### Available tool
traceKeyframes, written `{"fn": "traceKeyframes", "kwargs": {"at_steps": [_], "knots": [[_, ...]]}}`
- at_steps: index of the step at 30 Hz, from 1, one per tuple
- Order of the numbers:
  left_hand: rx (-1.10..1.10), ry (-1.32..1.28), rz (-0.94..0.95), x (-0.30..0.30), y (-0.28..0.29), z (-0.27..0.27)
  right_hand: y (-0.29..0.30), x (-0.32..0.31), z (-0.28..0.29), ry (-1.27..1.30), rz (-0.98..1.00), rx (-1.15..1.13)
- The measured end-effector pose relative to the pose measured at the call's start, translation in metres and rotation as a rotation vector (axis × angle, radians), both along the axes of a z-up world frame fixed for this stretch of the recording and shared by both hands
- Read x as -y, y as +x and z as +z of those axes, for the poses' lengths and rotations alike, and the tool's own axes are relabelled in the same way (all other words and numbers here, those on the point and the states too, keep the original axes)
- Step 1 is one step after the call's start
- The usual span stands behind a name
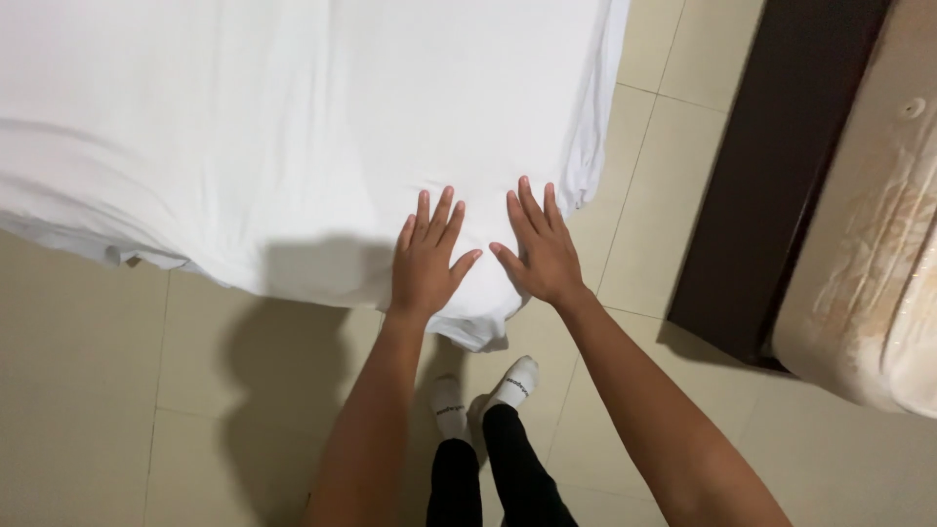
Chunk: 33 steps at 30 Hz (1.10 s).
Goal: The person spreads a white fitted sheet over a mattress, smoothing the fabric and tucking the edges under the mattress by hand. They move around the bed to ensure the sheet is properly fitted on all sides.
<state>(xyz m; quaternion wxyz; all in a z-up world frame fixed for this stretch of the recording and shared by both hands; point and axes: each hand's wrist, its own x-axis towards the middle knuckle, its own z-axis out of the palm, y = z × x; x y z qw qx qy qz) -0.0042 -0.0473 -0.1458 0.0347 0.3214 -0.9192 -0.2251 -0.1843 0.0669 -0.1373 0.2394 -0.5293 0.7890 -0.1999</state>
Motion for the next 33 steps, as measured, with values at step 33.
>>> {"fn": "traceKeyframes", "kwargs": {"at_steps": [33], "knots": [[-0.206, -0.204, 0.057, -0.007, 0.002, -0.035, 0.028, -0.001, -0.064, -0.31, -0.142, -0.234]]}}
